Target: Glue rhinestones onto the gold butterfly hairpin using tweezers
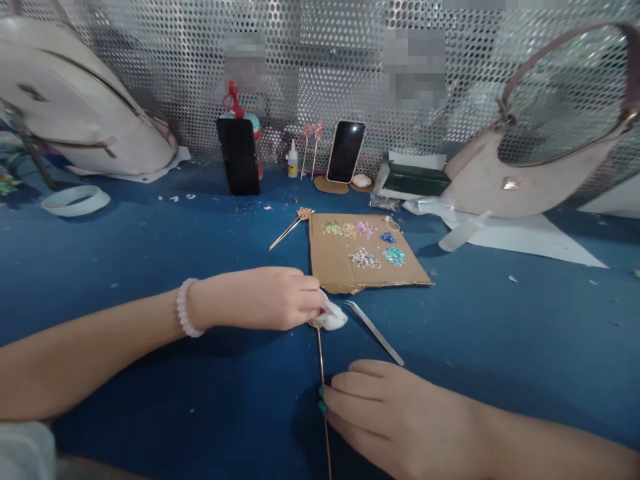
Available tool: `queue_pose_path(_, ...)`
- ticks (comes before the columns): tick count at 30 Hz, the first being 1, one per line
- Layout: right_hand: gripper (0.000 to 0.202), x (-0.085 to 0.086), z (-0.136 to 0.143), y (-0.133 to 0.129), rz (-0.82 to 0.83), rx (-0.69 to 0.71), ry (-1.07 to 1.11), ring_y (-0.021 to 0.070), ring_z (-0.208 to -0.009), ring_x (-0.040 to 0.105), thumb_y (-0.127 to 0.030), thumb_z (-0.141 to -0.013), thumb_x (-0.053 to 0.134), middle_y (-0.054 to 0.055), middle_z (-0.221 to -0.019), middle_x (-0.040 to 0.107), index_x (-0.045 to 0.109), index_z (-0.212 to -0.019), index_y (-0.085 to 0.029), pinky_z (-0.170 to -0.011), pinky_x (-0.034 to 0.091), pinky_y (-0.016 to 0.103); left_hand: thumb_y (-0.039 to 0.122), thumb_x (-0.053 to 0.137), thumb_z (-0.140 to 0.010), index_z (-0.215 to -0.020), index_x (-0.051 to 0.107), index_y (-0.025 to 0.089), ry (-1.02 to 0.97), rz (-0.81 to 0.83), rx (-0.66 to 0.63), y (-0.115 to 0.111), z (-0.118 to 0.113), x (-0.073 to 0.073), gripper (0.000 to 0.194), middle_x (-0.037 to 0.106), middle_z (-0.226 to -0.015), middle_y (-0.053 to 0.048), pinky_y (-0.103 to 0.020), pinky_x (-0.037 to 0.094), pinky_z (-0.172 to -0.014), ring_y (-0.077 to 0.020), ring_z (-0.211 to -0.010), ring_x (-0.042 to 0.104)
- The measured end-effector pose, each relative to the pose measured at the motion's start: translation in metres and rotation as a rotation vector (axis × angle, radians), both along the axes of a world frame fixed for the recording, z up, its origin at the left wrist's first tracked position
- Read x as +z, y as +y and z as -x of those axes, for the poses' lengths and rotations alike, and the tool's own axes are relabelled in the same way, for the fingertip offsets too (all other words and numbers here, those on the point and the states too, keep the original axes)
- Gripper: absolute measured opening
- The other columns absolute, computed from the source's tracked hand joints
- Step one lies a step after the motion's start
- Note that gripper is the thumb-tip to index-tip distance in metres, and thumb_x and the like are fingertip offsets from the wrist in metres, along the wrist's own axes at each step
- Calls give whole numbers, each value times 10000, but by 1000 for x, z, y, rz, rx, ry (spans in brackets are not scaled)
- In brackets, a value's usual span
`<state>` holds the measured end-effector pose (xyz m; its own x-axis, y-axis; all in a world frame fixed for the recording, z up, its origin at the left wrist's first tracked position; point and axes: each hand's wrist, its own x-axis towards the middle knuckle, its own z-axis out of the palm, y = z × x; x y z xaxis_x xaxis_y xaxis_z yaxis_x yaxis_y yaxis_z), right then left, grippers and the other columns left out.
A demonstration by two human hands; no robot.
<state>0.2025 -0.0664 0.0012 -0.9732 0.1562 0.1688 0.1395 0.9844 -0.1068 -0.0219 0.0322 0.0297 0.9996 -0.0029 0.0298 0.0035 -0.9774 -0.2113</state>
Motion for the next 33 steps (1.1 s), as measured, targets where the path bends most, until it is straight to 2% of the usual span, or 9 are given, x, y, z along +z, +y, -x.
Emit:
queue_pose_path(4, 340, 0, 0, 1, 16, 2, -1, 174, -891, 576, -102, -948, 299, 125, -969, 669, 638, -979, -103, -761, 440, 306, 83, 368, -961, -1080, 604, 155, 3, 11, -9, 0, 3, 8, 273, 632, -1033, -91, -331, 423, -782, -197, -892, 534)
queue_pose_path(6, 341, 1, 0, 2, 25, 8, 0, 173, -889, 576, -104, -949, 296, 128, -965, 667, 635, -980, -99, -761, 436, 308, 116, 377, -968, -1080, 603, 173, 31, 35, -27, 0, 4, 7, 259, 632, -1009, -76, -324, 418, -717, -191, -852, 533)
queue_pose_path(11, 324, 2, 1, 3, 49, -4, 13, 169, -877, 577, -106, -947, 310, 127, -947, 665, 633, -971, -106, -755, 429, 306, 63, 389, -944, -1030, 618, 163, 52, 5, 75, 5, 6, 4, 264, 609, -1113, -96, -328, 416, -749, -196, -912, 540)
queue_pose_path(16, 324, 1, 2, 2, 51, -3, 3, 170, -870, 573, -104, -946, 311, 122, -944, 666, 635, -954, -107, -754, 428, 307, 128, 365, -976, -1086, 598, 189, 60, 82, -6, 5, 4, 5, 265, 622, -1039, -86, -322, 404, -728, -190, -894, 535)
queue_pose_path(20, 312, 2, 2, 2, 47, -18, -20, 168, -871, 568, -112, -947, 326, 117, -948, 667, 637, -937, -124, -749, 428, 304, 98, 382, -959, -1007, 620, 182, 31, 6, 73, 3, 5, 5, 257, 620, -1069, -97, -331, 385, -722, -199, -894, 533)
queue_pose_path(24, 325, 3, 1, 2, 56, -7, -15, 170, -880, 568, -114, -949, 313, 123, -950, 664, 638, -936, -118, -747, 431, 305, 137, 372, -977, -1047, 607, 195, 30, 26, 14, 5, 6, 4, 252, 622, -1051, -78, -324, 372, -720, -190, -903, 528)
queue_pose_path(26, 326, 3, 1, 2, 52, -7, -11, 169, -868, 569, -113, -949, 313, 122, -945, 664, 639, -938, -112, -751, 432, 305, 123, 375, -972, -985, 619, 180, -2, -25, 23, 9, 7, 1, 252, 627, -1021, -73, -319, 360, -691, -186, -879, 530)
queue_pose_path(29, 311, 2, 1, 2, 38, -14, 0, 165, -874, 575, -120, -950, 326, 122, -944, 665, 637, -952, -112, -758, 433, 300, 96, 392, -948, -854, 619, 158, -100, -87, 142, 20, 11, -4, 253, 627, -1001, -82, -317, 345, -672, -181, -837, 529)
queue_pose_path(33, 272, -2, 0, 4, -1, -11, 14, 159, -886, 587, -130, -942, 368, 126, -956, 671, 638, -976, -112, -749, 444, 294, 91, 389, -869, -617, 543, 153, -180, -92, 217, 27, 15, -3, 302, 614, -805, -67, -317, 312, -590, -168, -679, 483)
